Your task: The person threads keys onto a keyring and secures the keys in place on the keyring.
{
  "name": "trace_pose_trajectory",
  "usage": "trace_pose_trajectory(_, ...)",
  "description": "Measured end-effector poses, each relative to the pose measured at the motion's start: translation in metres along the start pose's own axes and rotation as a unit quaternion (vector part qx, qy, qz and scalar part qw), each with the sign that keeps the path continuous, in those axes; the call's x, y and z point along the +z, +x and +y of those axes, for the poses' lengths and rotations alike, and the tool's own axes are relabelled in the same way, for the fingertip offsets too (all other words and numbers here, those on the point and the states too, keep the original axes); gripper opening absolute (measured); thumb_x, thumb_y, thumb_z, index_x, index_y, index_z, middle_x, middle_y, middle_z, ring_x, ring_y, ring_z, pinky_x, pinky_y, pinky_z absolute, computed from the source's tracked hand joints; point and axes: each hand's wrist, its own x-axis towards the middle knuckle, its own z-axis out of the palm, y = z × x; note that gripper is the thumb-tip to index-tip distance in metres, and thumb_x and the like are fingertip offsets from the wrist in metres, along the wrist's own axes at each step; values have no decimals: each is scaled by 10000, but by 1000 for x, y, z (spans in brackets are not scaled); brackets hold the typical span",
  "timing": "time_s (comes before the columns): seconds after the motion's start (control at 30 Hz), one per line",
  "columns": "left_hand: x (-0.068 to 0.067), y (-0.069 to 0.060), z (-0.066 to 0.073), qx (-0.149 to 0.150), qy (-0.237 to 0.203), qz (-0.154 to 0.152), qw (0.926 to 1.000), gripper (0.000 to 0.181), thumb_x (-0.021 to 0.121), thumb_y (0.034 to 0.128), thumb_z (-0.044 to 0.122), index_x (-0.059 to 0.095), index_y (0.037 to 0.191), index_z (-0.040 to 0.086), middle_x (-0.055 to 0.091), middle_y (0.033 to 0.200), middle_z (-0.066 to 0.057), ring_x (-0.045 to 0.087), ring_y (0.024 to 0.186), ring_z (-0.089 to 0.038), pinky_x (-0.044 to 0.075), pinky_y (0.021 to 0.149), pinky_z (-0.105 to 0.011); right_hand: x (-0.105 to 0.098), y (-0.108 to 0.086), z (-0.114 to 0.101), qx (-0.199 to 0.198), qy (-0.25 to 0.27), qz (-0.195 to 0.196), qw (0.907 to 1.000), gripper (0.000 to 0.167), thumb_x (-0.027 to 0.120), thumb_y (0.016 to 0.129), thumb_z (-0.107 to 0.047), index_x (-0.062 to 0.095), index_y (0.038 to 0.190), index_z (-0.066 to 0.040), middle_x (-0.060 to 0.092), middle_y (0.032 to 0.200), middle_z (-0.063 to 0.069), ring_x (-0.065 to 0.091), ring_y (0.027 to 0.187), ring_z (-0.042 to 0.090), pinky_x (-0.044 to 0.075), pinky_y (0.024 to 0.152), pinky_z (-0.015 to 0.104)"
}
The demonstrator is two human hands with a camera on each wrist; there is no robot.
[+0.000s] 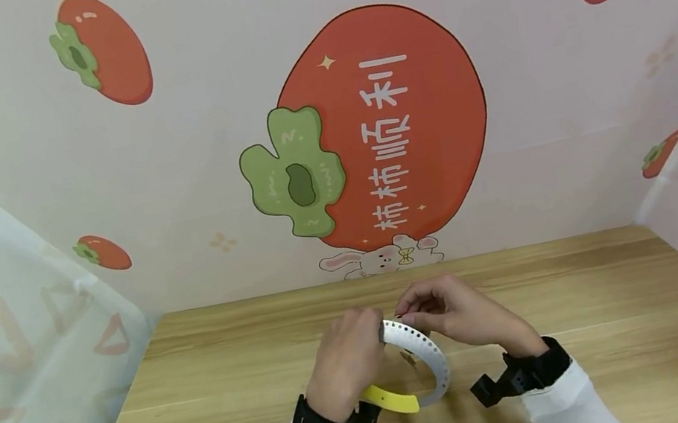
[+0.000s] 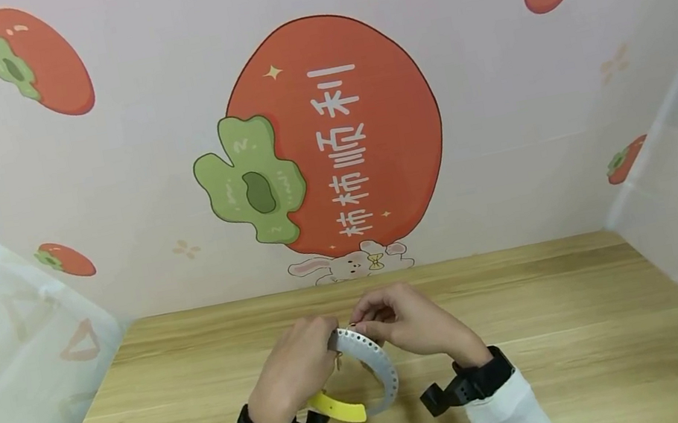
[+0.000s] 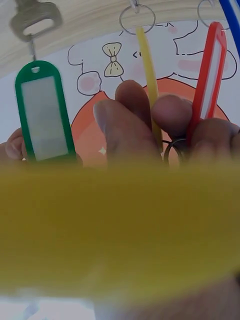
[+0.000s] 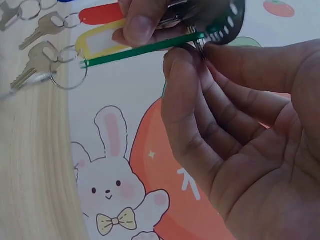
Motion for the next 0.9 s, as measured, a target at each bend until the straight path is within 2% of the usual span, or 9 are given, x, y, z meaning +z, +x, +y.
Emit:
trace_pose_trajectory(0.13, 0, 0, 0, 4, 15, 1, 10000, 168, 688, 886, -66, 639, 785, 59, 490, 660, 22, 396, 543, -100, 340, 481, -244, 1, 1, -1, -25, 10, 62, 10000, 94, 669, 966, -41, 745, 1020, -37, 720, 920, 23, 679, 793, 163, 579, 715, 321)
trace_pose_trajectory(0.37, -1, 0, 1, -13, -76, -125, 9999, 203, 708, 865, -76, 615, 761, 71, 458, 644, 23, 378, 543, -104, 328, 496, -242, 4, 1, -4, 17, -131, 171, 9998, 125, 678, 952, -14, 777, 966, -88, 727, 861, -16, 675, 715, 152, 582, 660, 357)
trace_pose_trajectory(0.53, 0, 0, 1, -68, -70, -146, 9998, 214, 698, 856, -88, 602, 757, 75, 446, 645, 20, 374, 544, -108, 323, 494, -246, 4, 0, -10, 47, -199, 161, 9997, 136, 658, 965, -17, 779, 975, -78, 733, 871, -15, 680, 716, 143, 584, 659, 363)
trace_pose_trajectory(0.7, 0, 0, 0, -38, -62, -79, 9999, 262, 699, 837, -97, 570, 716, 97, 428, 634, 32, 357, 538, -100, 308, 482, -245, 3, -1, -12, 493, 185, -30, 9986, 138, 629, 1000, -83, 763, 1021, -62, 724, 905, 21, 678, 742, 177, 584, 680, 369)
trace_pose_trajectory(0.9, 2, 2, -1, 0, -203, -136, 9997, 272, 675, 887, -67, 562, 705, 100, 371, 620, 52, 330, 523, -88, 279, 479, -229, 3, -1, -8, 862, 707, -340, 9932, 109, 656, 988, -108, 744, 1000, -46, 680, 861, 55, 599, 723, 182, 552, 666, 326)
